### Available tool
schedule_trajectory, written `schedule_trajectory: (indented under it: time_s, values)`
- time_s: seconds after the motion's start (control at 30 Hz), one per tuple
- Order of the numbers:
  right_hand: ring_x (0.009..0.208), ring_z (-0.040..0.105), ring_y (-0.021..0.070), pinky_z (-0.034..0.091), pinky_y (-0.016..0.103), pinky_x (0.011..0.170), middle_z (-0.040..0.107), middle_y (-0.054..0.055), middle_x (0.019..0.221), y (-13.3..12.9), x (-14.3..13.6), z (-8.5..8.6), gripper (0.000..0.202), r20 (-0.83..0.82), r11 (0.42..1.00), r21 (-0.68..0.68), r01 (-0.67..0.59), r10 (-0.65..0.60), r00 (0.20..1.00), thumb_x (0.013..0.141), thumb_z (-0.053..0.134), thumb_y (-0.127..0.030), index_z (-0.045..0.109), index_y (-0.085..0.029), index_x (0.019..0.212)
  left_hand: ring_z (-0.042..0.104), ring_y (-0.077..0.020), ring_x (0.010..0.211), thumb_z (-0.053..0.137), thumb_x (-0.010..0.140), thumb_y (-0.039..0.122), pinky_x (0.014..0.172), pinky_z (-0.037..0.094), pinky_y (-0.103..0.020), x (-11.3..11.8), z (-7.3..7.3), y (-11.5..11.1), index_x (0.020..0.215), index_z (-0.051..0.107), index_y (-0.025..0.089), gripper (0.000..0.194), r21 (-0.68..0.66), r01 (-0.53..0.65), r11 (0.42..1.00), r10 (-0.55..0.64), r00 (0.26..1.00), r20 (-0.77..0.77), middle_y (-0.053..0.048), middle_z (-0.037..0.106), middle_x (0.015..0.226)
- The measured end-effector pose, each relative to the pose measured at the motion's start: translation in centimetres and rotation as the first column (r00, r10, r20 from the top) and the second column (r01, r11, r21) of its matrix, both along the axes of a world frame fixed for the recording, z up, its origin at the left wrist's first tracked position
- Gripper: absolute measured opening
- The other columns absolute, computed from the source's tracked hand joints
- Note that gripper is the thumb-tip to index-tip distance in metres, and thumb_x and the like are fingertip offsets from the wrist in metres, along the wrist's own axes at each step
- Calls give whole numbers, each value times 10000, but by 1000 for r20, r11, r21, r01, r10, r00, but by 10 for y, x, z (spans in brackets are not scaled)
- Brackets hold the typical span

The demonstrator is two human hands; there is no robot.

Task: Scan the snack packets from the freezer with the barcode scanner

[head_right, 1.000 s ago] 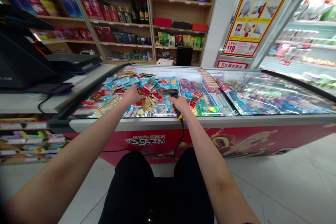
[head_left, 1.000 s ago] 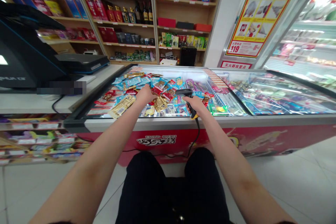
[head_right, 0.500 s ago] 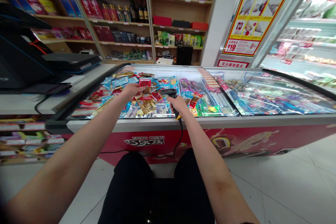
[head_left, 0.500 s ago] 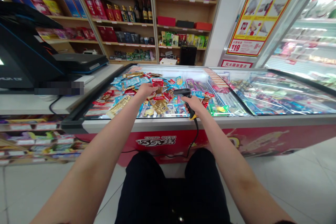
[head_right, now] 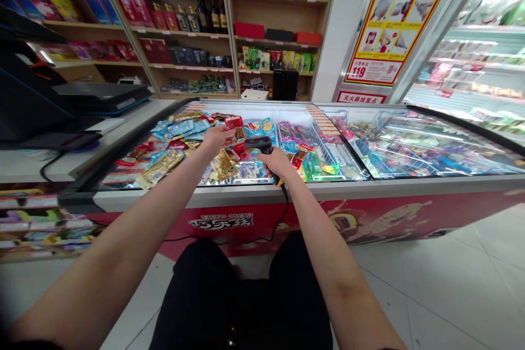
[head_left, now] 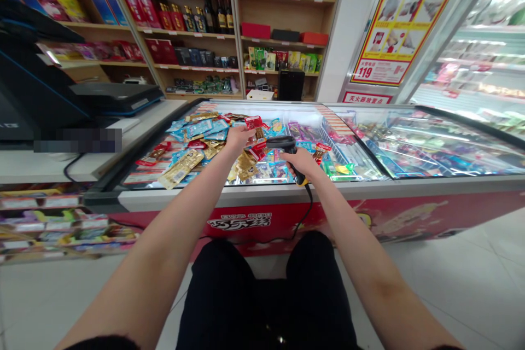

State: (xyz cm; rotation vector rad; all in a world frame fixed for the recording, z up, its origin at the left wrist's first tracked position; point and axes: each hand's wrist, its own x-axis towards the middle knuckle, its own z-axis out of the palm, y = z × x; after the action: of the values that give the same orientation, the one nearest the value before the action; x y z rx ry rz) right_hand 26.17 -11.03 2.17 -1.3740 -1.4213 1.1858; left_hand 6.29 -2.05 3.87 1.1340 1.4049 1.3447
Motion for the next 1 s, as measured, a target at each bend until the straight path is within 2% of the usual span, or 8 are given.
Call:
schedule_trajectory:
  time_s: [0.17,0.4,0.57,0.8,0.9,1.0]
  values:
    - [345,452,93,395,208,332,517,-39,451,-3,6,3,248,11,1000,8,17,-17,1000,862,665,-168,508,-196,672,642,-143,693,729,722,147,763,606,-307,9,1,3,632,522,188,230,2,-3,1000,3,999,-46,46,520,561]
    - [329,434,86,377,207,326,500,-36,429,-7,12,6,274,18,1000,27,13,-13,1000,865,635,-157,501,-191,628,597,-113,621,709,748,139,764,614,-319,17,0,4,637,527,178,217,9,28,1000,-27,999,-43,41,544,581]
    - [330,428,91,378,212,329,489,-35,420,-8,18,5,299,13,1000,15,23,-23,1000,892,628,-192,500,-195,623,612,-118,644,709,760,125,787,616,-326,23,-6,9,637,513,180,238,-5,26,1000,-26,999,-19,40,534,581]
    - [360,441,100,384,225,333,508,-21,460,-1,32,-5,318,-18,999,23,44,-43,999,866,655,-232,499,-195,592,613,-116,647,727,748,115,761,618,-308,35,-6,10,629,510,182,256,8,41,999,-41,999,-26,44,515,572]
    - [354,432,102,385,233,339,508,-12,451,1,38,-9,328,2,999,39,36,-36,999,857,645,-238,492,-199,569,622,-114,646,725,756,113,747,611,-300,40,-6,12,645,510,184,252,-14,52,999,-53,998,-26,40,551,587]
    - [346,428,102,392,235,347,503,-12,431,2,44,-11,328,22,998,59,28,-29,999,848,648,-248,492,-202,564,681,-152,729,755,735,143,770,608,-315,44,-8,14,658,518,187,254,-20,63,998,-64,997,-47,29,588,612]
